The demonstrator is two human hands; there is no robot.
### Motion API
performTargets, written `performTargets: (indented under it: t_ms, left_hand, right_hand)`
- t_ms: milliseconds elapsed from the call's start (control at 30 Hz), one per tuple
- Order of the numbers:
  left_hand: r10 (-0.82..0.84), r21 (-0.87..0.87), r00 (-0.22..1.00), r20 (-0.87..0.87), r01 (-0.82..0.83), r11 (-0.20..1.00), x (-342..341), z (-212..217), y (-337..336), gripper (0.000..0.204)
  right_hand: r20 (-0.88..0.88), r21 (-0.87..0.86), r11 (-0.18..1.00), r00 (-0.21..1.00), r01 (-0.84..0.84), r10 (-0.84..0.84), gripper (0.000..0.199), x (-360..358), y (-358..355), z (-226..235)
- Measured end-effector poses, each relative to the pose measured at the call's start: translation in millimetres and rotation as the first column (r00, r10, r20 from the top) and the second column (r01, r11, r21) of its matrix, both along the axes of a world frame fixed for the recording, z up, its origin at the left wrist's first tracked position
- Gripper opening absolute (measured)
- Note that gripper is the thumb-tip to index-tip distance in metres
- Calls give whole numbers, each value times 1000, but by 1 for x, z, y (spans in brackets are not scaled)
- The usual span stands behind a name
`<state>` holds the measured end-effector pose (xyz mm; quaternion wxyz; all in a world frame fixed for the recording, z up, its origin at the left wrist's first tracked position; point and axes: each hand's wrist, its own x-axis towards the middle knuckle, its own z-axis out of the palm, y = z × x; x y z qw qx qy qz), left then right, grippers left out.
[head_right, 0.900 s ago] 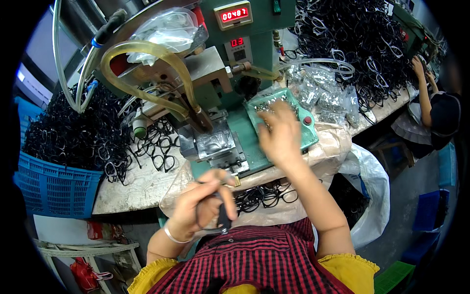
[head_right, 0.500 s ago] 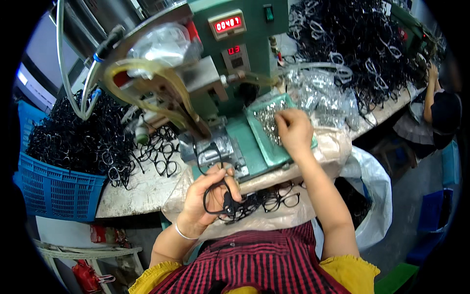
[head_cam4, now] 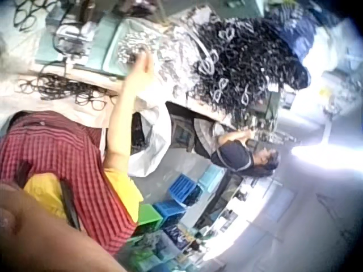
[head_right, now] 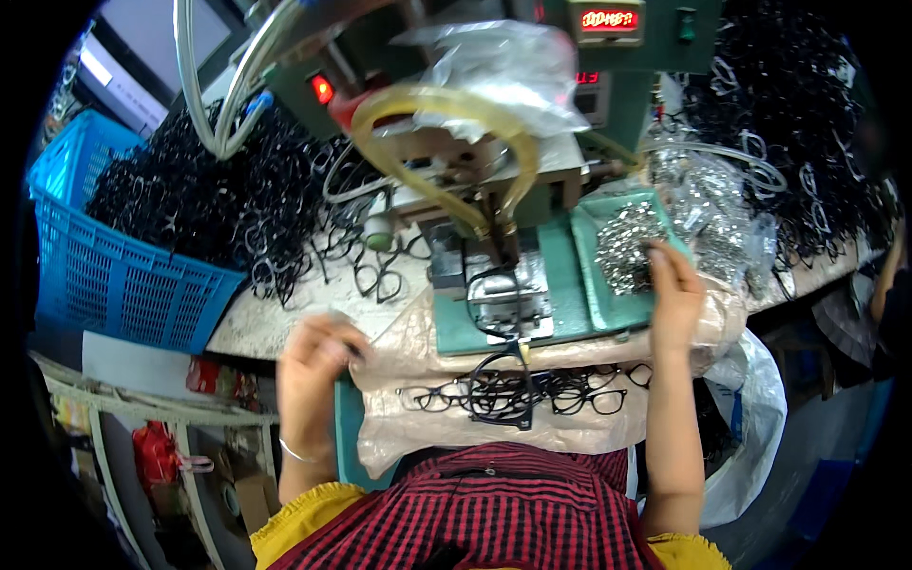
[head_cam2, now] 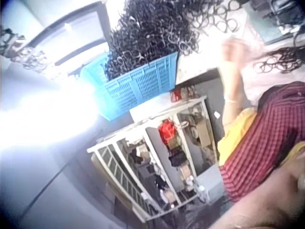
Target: The person repeatedly picks up black eyeglass frames and small metal components from a tray, places them into a green machine, and presses a lever to secure the parts. The person then removes the assembled glasses and places them on the table.
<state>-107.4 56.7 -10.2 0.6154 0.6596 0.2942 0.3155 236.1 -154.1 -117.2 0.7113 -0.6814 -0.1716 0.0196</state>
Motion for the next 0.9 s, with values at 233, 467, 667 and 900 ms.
performTargets:
  t_ms: [233,467,667,900]
  left_hand:
    - [432,777,823,-368,17,629,34,-18,133,15]
    - [758,932,547,-355,141,334,67,-155,216,23]
    - [606,968,791,-88,-74,238,36,-135,197,15]
    - [312,330,936,162,-349,877,73,-65,132,21]
  right_hand:
    - [-28,91,996,1000,-7,9,15,9,48,2]
    - [35,-263,965,999,-21,32,17,-2,33,18]
    - [249,-298,948,968,111,-35,15,-22,-48,9]
    - [475,-251,951,832,-183,286,16,-47,25,86]
